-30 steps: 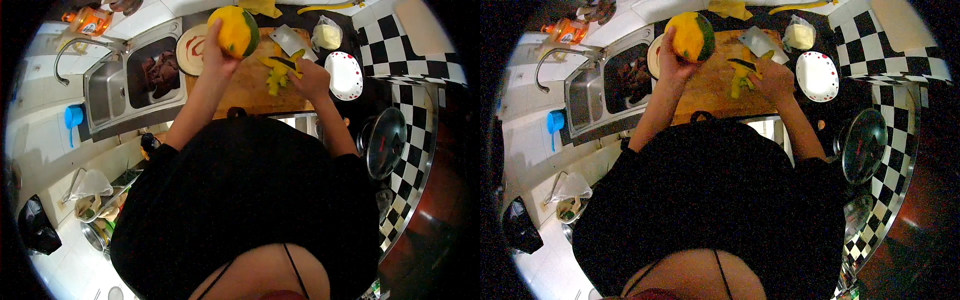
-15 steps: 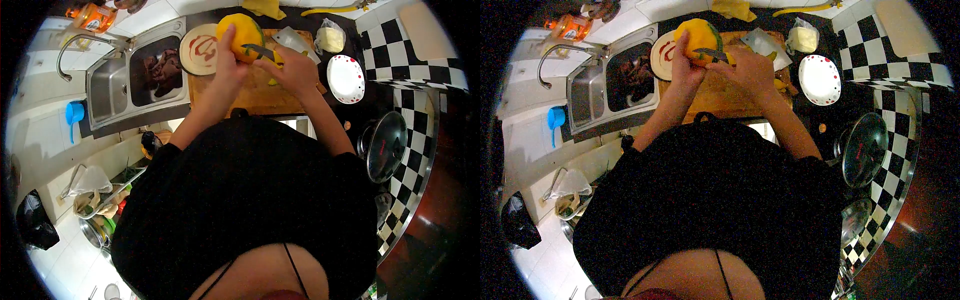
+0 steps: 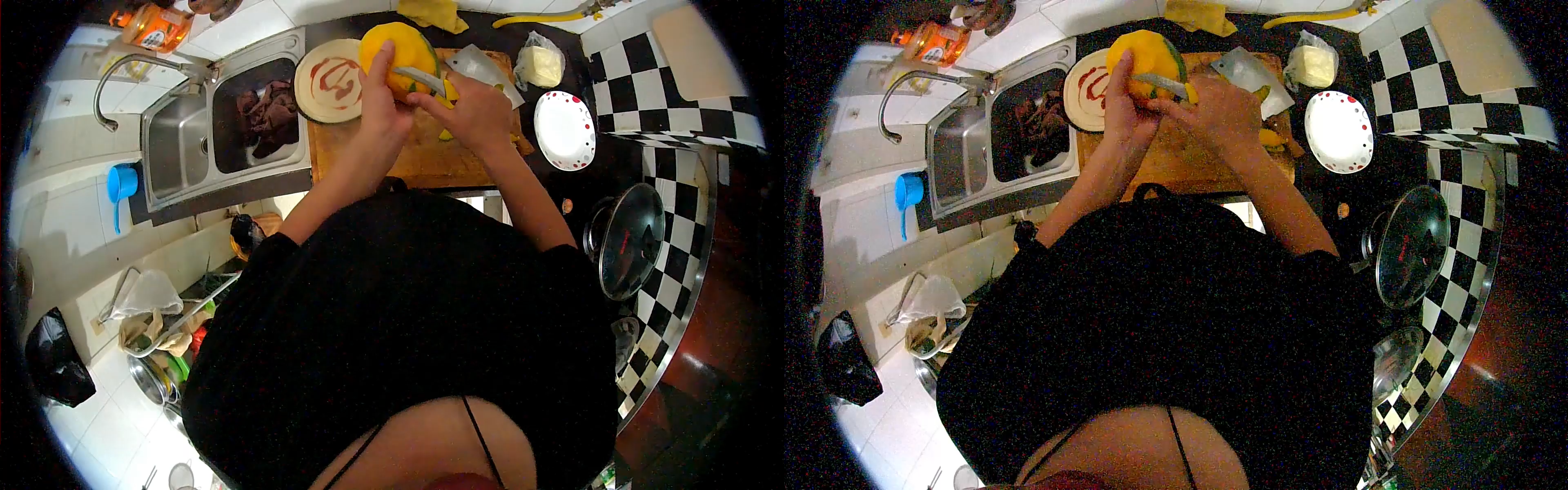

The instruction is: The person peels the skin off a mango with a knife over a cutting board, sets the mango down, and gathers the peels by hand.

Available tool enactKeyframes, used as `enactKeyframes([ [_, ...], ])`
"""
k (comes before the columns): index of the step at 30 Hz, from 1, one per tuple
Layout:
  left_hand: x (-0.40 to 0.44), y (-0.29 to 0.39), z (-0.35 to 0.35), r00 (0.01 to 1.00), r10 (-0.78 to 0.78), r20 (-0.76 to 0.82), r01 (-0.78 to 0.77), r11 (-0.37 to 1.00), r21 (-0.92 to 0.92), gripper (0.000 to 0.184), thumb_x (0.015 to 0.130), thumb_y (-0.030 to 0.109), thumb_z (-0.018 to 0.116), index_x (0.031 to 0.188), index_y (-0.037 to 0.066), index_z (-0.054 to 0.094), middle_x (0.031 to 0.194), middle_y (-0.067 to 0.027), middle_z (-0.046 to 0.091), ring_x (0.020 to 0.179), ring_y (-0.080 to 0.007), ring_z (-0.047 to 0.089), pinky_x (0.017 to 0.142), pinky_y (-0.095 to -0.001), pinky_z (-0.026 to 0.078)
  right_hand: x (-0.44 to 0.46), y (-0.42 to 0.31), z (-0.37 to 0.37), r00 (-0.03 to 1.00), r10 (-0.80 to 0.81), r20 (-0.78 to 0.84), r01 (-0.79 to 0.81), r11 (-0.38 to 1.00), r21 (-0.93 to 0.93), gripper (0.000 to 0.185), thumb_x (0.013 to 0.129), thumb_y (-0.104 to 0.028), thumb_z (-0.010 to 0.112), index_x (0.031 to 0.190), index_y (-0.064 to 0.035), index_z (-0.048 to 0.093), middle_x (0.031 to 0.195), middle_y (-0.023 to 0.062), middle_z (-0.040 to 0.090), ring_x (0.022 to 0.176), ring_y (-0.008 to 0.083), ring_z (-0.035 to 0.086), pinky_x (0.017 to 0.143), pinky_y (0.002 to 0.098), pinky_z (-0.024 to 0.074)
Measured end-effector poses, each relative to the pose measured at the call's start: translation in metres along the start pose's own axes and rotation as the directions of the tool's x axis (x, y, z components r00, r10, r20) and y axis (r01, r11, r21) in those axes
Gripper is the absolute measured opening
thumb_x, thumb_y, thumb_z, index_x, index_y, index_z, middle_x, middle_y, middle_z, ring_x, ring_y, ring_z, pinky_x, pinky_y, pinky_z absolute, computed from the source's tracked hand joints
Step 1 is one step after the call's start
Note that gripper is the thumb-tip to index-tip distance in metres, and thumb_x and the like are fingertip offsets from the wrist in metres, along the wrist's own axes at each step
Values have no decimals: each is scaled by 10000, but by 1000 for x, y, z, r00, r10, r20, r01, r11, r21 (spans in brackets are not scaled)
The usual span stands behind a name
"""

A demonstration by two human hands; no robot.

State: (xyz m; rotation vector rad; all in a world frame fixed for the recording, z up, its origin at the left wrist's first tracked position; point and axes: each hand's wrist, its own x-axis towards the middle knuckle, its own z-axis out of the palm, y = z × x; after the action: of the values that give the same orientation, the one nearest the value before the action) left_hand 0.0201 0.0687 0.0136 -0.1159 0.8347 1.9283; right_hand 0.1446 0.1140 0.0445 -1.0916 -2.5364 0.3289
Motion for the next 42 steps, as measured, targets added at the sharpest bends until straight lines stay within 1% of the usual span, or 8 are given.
enactKeyframes([
  [7,2,-1,0,1000,17,21,-16,1000,-23,407,842,326,589,1146,76,486,1068,-64,570,977,-230,557,846,-404,471,-2,1,5,1000,3,-26,-3,1000,2,615,684,-706,533,715,-96,609,531,93,555,501,269,572,462,382,429],
  [12,5,2,-3,1000,2,28,-1,1000,-23,410,848,333,576,1156,81,477,1085,-64,563,992,-232,549,855,-407,462,-3,7,10,991,-5,-136,7,1000,14,609,691,-688,552,671,-82,607,504,90,541,461,266,551,431,372,418],
  [19,3,2,-2,997,14,78,-14,1000,2,406,844,336,575,1160,99,477,1093,-55,560,1000,-230,543,848,-407,462,-5,6,7,993,-22,-116,24,1000,10,649,695,-706,529,618,-64,584,487,99,529,439,275,540,407,382,412],
  [24,5,2,-3,998,9,57,-9,1000,-3,417,844,340,573,1167,96,472,1100,-59,559,1009,-231,542,856,-411,459,-8,10,8,993,115,-11,-116,993,-38,656,700,-715,509,657,-65,591,541,111,558,508,278,571,451,381,428],
  [28,5,4,-4,996,33,81,-33,999,7,437,846,345,571,1176,81,463,1121,-73,555,1031,-242,539,887,-420,446,-14,11,-3,993,119,16,-117,989,-91,637,712,-700,512,704,-70,600,579,114,574,540,276,582,472,379,434],
  [30,8,3,-5,996,35,83,-35,999,-2,440,845,346,573,1177,77,463,1124,-76,555,1036,-245,538,895,-422,442,-15,15,2,989,123,77,-120,992,-48,717,688,-756,459,768,-57,600,597,161,598,553,331,608,475,455,467],
  [37,3,3,-2,998,30,64,-29,999,-16,439,843,336,582,1175,74,467,1118,-78,558,1035,-249,538,903,-425,436,-19,13,3,994,106,10,-105,993,-49,718,705,-747,447,749,-48,607,602,166,599,557,341,606,473,448,472],
  [42,1,2,0,999,27,42,-27,1000,-10,435,844,329,582,1174,70,465,1111,-80,558,1030,-249,538,899,-425,439,-18,1,-9,979,121,164,-126,992,19,718,714,-736,452,745,-42,630,644,171,606,624,342,614,533,449,479],
])
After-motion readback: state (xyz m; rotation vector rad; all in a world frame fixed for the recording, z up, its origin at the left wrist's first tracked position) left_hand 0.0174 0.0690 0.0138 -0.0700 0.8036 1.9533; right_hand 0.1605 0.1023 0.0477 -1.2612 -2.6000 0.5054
